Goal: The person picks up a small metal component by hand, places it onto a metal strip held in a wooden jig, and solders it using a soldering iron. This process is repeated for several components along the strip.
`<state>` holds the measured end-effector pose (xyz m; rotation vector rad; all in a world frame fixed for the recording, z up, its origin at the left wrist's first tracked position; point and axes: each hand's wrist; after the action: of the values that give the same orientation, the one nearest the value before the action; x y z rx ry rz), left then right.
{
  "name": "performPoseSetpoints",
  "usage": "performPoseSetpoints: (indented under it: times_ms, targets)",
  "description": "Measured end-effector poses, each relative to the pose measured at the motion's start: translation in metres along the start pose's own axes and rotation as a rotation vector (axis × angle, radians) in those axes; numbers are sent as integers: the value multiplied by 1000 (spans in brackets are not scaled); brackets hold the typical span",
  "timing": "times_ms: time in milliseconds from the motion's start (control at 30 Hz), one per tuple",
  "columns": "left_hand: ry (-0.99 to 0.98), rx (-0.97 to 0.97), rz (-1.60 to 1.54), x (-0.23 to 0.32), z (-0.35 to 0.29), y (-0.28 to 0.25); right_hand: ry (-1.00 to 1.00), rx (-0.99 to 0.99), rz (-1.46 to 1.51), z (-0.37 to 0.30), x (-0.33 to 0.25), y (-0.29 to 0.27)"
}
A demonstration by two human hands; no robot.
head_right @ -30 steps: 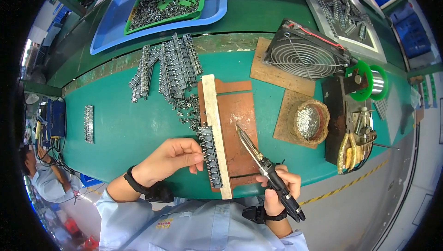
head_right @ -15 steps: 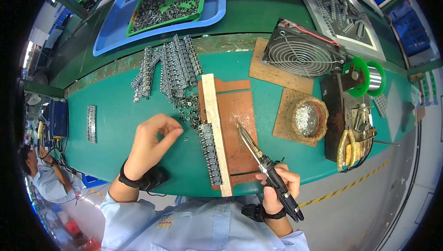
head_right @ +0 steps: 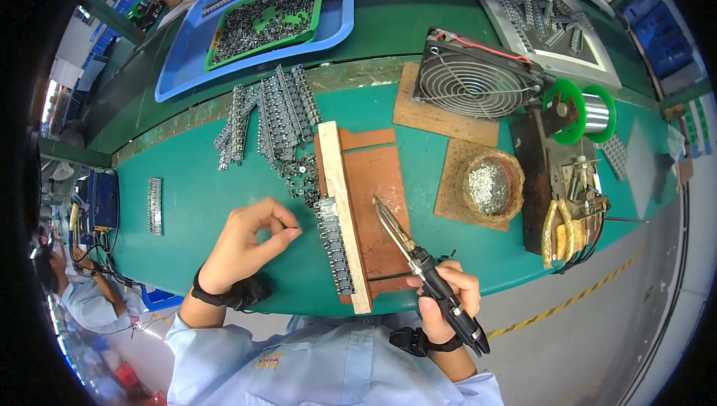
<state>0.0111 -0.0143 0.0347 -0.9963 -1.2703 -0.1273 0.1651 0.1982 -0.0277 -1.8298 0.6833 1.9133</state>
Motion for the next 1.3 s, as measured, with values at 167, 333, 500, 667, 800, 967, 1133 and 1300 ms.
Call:
performPoseSetpoints:
  times_ms: [167,333,500,667,800,967,1133,1300]
  targets:
    - [-160,50,-504,8,-15,17,-22,-34,33,-1,5,-7]
    - [-336,153,-843,10,-23,39,6,-85,55,-1,6,-11]
    - [-377,207,-1023,3,-26,54,-7,-110,45,-4,13,-16]
    - [-372,246,-1080,4,-23,60,-24,-108,26,-4,15,-18]
    - [-320,289,-1066,4,-21,65,-13,-108,21,-4,15,-17]
    - [-283,294,-1017,5,-19,68,-25,-128,2,-3,16,-19]
    - [-271,278,-1011,2,-19,66,-33,-117,2,-3,16,-18]
    - [-261,251,-1060,-2,-16,64,-9,-82,30,-4,12,-14]
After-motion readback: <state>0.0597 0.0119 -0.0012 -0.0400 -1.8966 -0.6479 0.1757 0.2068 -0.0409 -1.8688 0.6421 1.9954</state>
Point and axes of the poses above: each hand's wrist, its own z-axis towards the middle knuckle, its own y-axis out of the palm, x = y × z, and after that the axes turned 10 degrees about y, right-handed
